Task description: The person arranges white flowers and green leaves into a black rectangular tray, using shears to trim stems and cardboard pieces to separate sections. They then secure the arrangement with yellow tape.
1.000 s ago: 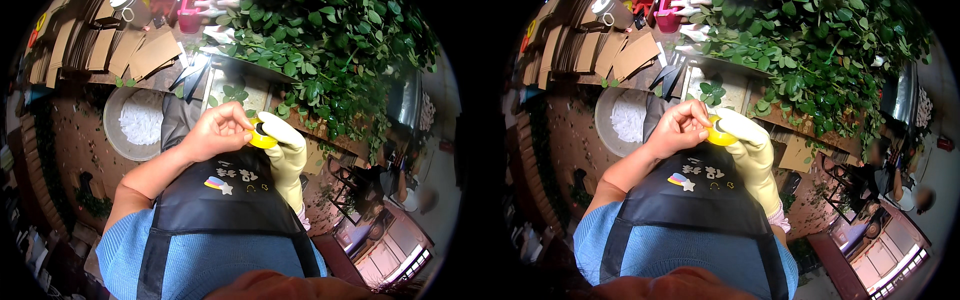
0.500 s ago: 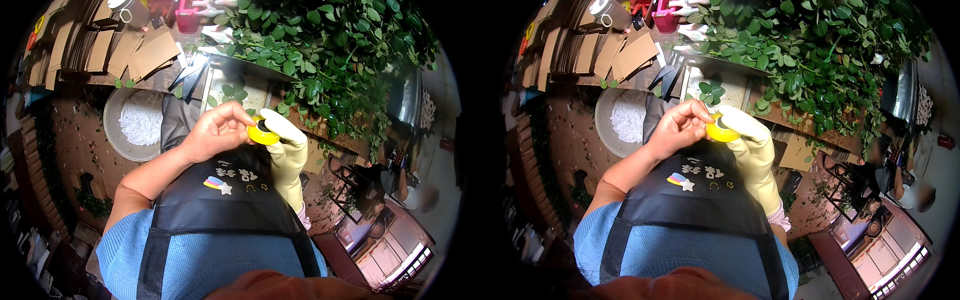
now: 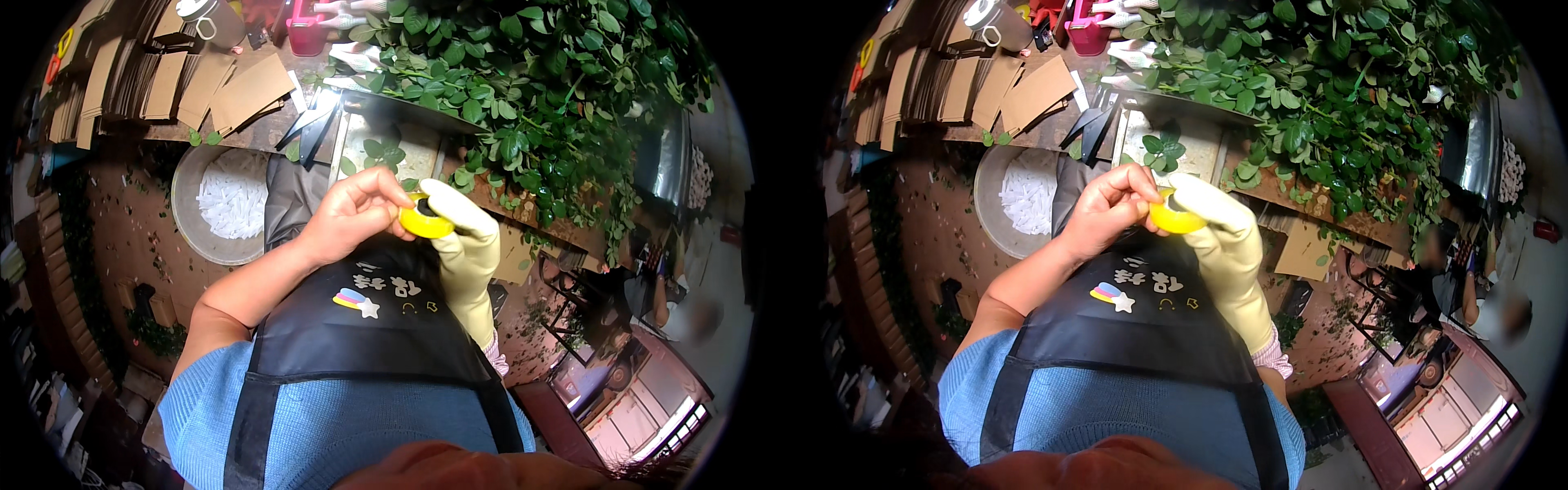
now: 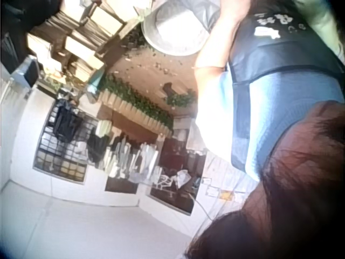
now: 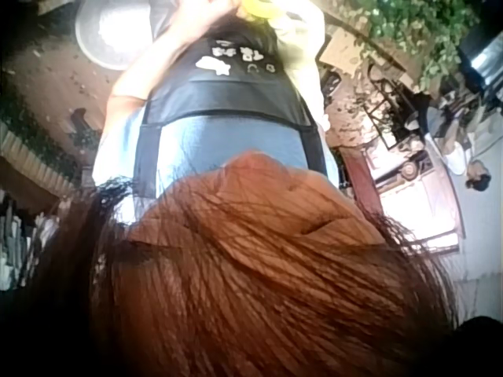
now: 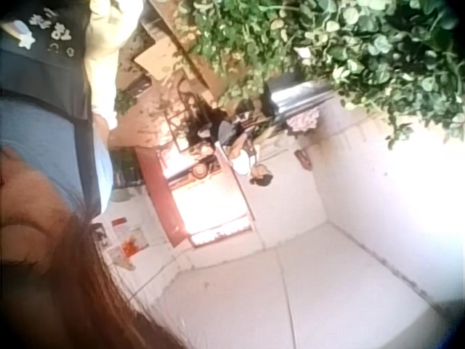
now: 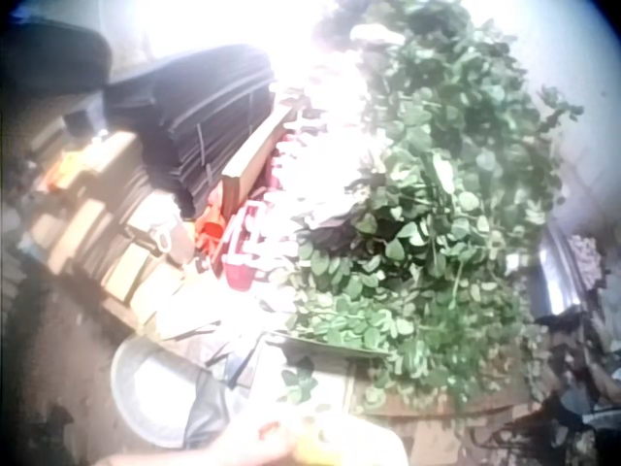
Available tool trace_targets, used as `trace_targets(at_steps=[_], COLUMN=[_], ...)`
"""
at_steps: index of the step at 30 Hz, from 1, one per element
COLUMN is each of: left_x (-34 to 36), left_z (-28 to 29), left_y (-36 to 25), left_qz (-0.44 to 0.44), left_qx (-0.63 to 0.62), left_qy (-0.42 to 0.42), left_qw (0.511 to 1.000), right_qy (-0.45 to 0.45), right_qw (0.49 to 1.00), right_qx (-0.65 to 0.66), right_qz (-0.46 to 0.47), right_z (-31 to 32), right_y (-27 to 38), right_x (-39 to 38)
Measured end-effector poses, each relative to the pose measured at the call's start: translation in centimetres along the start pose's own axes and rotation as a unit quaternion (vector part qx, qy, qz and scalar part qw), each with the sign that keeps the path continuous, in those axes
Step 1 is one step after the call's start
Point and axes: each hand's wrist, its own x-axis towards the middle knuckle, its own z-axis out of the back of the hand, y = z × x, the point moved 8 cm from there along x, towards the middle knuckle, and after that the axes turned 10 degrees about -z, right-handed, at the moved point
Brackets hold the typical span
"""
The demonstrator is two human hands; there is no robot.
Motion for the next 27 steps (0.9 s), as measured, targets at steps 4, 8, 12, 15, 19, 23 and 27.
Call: trace_targets(at_steps=[4,8,12,15,19,23,27], left_x=[0.1,0.2,0.1,0.3,0.4,0.3,0.3], left_z=[-0.6,-0.6,-0.2,-0.8,-0.8,-0.1,0.1], left_y=[0.0,-0.4,0.0,-0.5,-0.6,-0.5,-1.6], left_qz=[-0.005,0.001,-0.008,-0.005,-0.019,-0.021,-0.106], left_qx=[-0.004,0.003,-0.008,-0.001,0.008,0.042,0.141], left_qy=[0.022,0.013,0.000,-0.011,0.007,-0.014,-0.086], left_qw=[1.000,1.000,1.000,1.000,1.000,0.999,0.981], right_qy=[-0.014,-0.020,-0.017,-0.023,-0.024,-0.015,-0.055], right_qw=[1.000,1.000,0.999,0.999,0.999,0.996,0.978], right_qx=[0.007,0.009,0.022,0.036,-0.011,-0.071,-0.156], right_qz=[0.009,0.004,0.032,0.024,0.038,0.056,0.127], right_z=[0.0,-0.3,-0.3,-0.4,-0.2,-0.2,0.2], right_y=[0.1,0.3,0.7,0.6,0.8,0.7,1.7], right_x=[-0.1,-0.2,-0.1,0.0,0.0,0.0,0.5])
